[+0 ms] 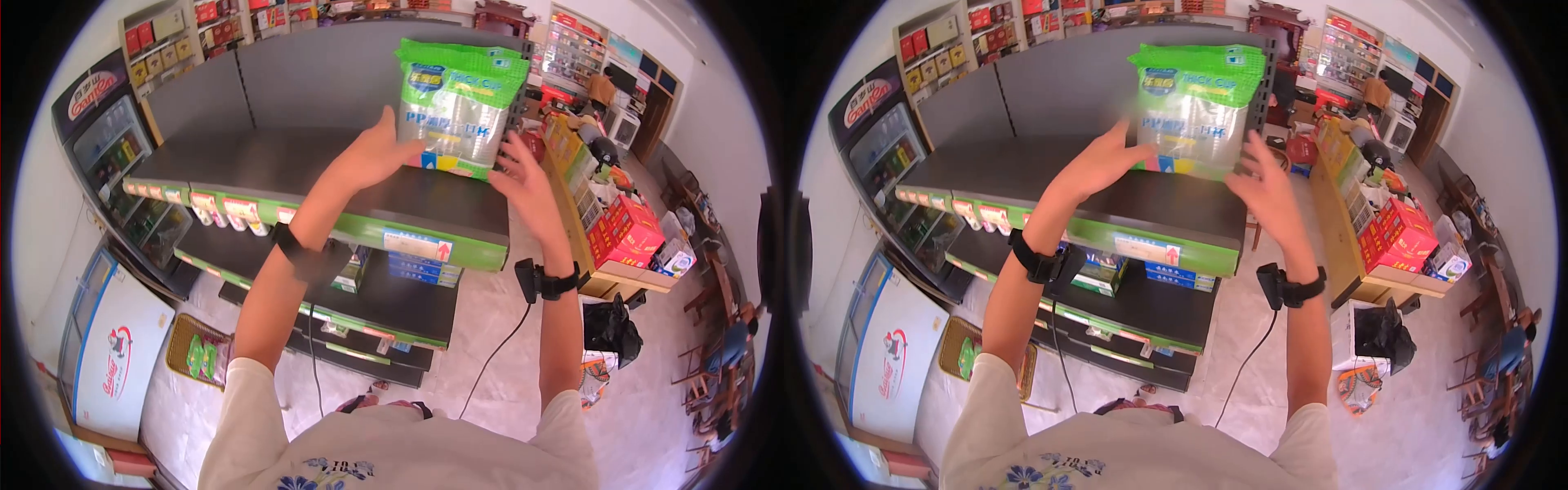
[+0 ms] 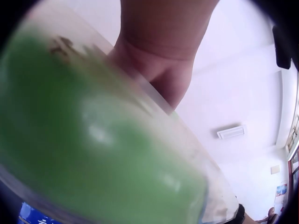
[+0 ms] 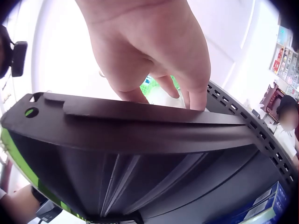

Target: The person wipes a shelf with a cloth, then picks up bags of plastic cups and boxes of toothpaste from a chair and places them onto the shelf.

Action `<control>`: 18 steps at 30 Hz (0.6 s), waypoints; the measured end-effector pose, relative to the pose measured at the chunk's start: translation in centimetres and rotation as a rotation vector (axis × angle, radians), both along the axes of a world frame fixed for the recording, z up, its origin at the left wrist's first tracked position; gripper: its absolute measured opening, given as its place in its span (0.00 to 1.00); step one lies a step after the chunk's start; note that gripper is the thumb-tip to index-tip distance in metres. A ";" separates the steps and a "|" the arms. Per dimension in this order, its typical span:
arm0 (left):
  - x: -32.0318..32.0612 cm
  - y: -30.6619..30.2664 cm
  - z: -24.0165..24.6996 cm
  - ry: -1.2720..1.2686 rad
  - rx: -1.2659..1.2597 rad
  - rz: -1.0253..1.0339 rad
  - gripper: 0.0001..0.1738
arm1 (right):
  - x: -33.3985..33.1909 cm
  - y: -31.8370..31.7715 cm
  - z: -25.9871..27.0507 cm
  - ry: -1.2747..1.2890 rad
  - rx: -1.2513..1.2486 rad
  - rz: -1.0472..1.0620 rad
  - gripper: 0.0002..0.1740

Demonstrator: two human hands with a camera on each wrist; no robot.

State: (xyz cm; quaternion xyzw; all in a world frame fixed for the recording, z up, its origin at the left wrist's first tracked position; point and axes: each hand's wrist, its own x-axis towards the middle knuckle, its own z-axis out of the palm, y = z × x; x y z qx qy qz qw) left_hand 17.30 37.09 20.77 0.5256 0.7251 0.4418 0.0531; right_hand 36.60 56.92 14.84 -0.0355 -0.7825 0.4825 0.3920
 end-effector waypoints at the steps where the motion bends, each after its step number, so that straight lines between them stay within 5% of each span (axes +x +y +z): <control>1: 0.1 -0.6 -0.2 0.036 0.049 0.049 0.43 | 0.9 -0.3 0.0 0.019 0.021 -0.038 0.44; 4: 5.7 -5.7 -2.8 0.527 0.373 0.300 0.40 | 4.8 -2.4 -2.0 0.115 -0.028 -0.116 0.37; 8: 12.8 -14.5 -13.4 0.542 0.407 0.135 0.27 | 11.3 -6.9 -12.5 0.148 -0.220 -0.511 0.24; 10: 15.1 -18.5 -21.5 0.394 0.115 0.137 0.19 | 15.7 -8.0 -20.6 0.197 -0.288 -0.015 0.06; 11: 15.4 -20.6 -26.0 0.352 -0.063 0.205 0.17 | 16.2 -11.6 -23.0 -0.173 0.019 -0.326 0.06; 12: 15.6 -22.9 -31.4 0.300 -0.238 0.235 0.15 | 17.3 -13.9 -24.8 -0.233 -0.355 0.169 0.06; 13: 15.3 -26.2 -38.8 0.288 -0.534 0.267 0.13 | 18.7 -14.9 -27.9 -0.566 -0.212 0.315 0.05; 14: 15.1 -29.7 -41.6 0.178 -0.807 0.254 0.16 | 18.8 -17.1 -30.4 -0.799 -0.506 0.429 0.10; 15: 15.8 -34.1 -47.2 -0.111 -0.622 0.556 0.17 | 18.8 -20.0 -33.1 -0.854 -0.643 0.415 0.12; 18: 19.1 -44.0 -58.5 -0.475 -0.851 0.955 0.20 | 21.1 -22.8 -47.2 -0.880 -0.791 0.433 0.15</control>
